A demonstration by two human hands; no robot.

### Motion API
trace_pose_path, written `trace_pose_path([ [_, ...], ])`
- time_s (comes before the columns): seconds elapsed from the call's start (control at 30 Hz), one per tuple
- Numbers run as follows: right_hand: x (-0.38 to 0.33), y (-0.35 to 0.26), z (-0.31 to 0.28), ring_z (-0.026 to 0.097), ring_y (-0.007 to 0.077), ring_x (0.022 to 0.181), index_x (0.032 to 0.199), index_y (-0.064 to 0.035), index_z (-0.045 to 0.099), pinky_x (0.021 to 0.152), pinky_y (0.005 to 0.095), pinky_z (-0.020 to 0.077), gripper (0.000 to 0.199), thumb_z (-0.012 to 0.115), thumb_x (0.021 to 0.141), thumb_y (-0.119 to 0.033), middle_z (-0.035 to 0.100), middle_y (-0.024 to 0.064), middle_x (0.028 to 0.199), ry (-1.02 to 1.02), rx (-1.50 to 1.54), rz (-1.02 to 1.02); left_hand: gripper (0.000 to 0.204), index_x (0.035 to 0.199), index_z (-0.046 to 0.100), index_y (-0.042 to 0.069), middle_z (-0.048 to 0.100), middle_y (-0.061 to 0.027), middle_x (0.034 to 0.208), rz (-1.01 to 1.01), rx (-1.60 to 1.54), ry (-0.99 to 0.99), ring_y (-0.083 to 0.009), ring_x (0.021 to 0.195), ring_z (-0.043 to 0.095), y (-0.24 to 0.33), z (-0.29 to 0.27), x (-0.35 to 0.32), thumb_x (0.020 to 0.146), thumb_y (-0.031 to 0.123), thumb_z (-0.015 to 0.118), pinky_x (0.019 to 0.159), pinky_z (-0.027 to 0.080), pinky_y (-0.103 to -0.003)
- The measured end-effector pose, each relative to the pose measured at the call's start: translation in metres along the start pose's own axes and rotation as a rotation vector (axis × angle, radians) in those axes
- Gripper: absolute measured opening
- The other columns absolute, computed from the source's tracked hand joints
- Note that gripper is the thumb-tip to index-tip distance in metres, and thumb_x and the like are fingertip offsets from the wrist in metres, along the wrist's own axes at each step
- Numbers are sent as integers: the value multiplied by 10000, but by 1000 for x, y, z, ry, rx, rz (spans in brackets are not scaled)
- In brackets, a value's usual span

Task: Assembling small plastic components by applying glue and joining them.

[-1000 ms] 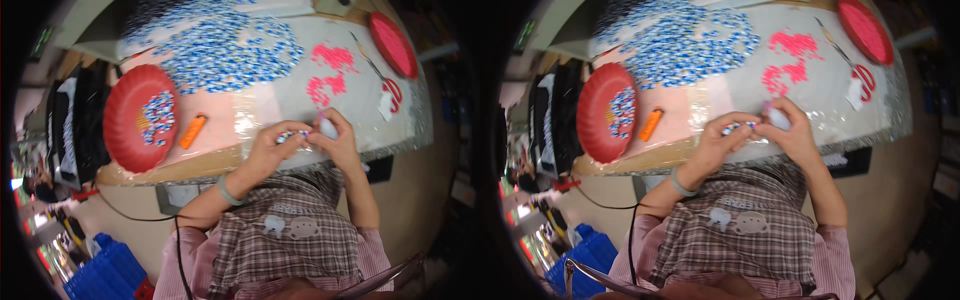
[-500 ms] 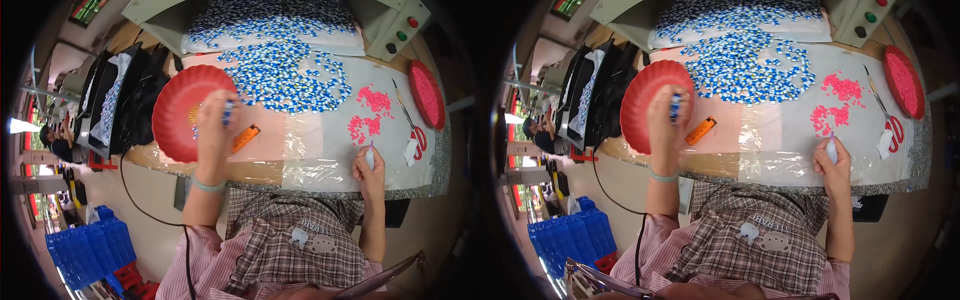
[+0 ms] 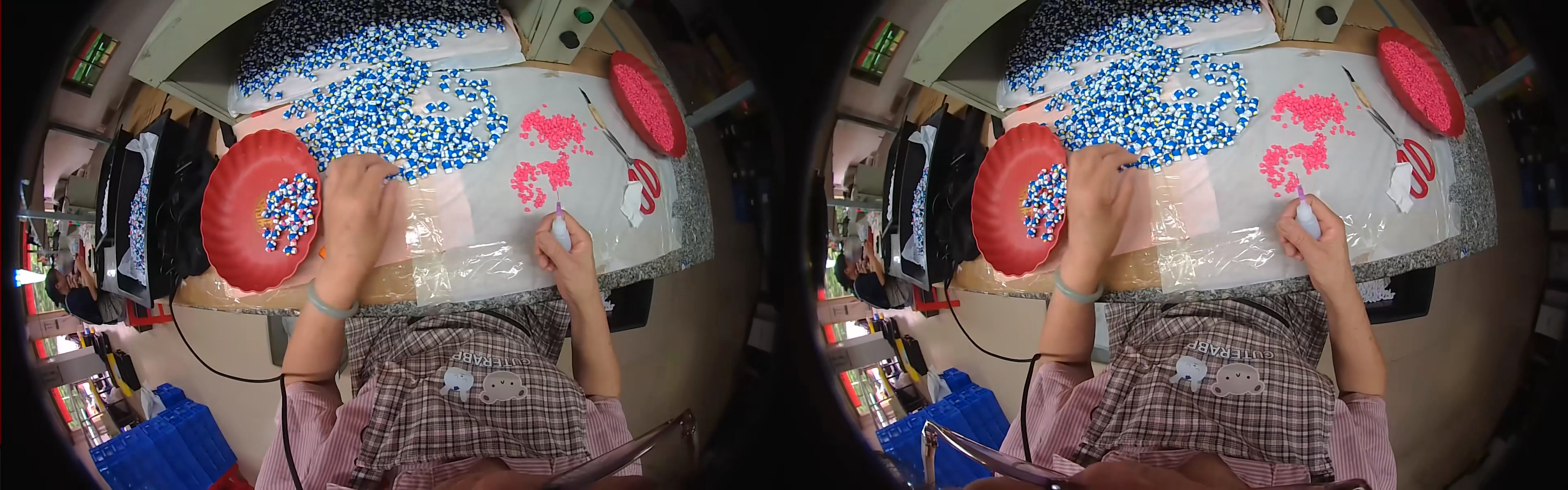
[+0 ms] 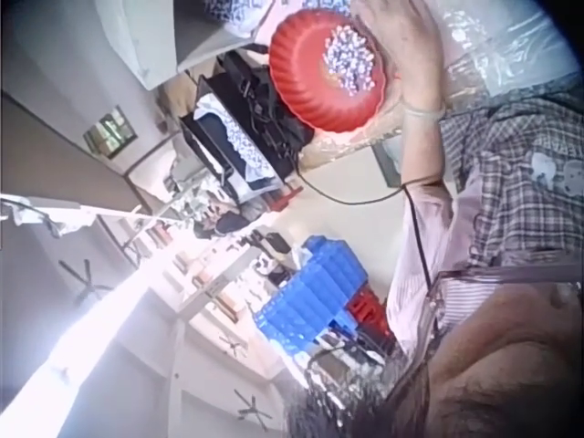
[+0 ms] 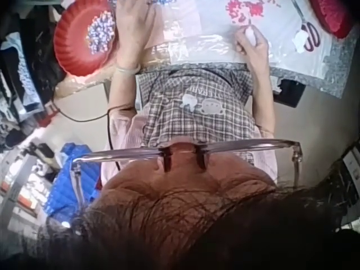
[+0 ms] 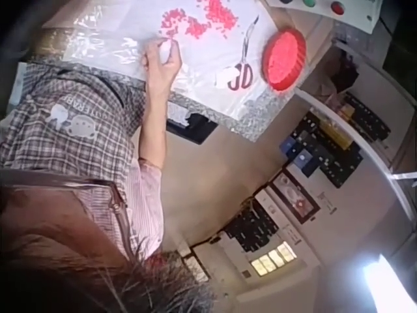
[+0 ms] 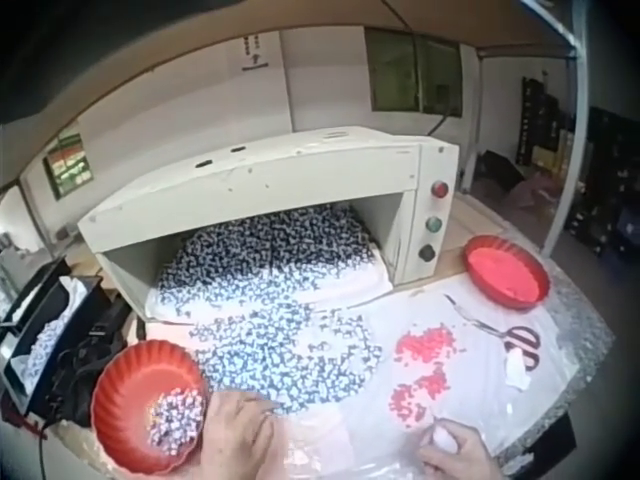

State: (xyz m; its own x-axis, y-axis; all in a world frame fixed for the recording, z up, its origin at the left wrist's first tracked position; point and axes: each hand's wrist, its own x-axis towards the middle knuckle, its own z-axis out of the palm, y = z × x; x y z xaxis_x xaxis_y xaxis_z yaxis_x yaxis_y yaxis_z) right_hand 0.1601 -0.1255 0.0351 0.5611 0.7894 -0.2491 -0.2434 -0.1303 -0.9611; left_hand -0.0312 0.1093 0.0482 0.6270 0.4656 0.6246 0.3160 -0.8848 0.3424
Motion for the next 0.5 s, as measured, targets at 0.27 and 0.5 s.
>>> trace_pose_path([
  [0.27,-4,1,-5,473,42,561,884,-54,564,492,192,343,101,656,897,-93,551,-12,702,5,9,-8,134,881,634,20,597,-109,909,-41,-52,-155,-295,823,586,10,31,-5,756,20,682,726,483,-400],
  [0.5,0,3,-2,473,45,551,907,-58,556,486,185,334,82,632,910,-89,542,-17,690,-11,-24,-16,178,986,610,30,601,-127,921,-157,-166,-264,-311,765,623,20,23,-13,814,11,650,656,496,-407],
])
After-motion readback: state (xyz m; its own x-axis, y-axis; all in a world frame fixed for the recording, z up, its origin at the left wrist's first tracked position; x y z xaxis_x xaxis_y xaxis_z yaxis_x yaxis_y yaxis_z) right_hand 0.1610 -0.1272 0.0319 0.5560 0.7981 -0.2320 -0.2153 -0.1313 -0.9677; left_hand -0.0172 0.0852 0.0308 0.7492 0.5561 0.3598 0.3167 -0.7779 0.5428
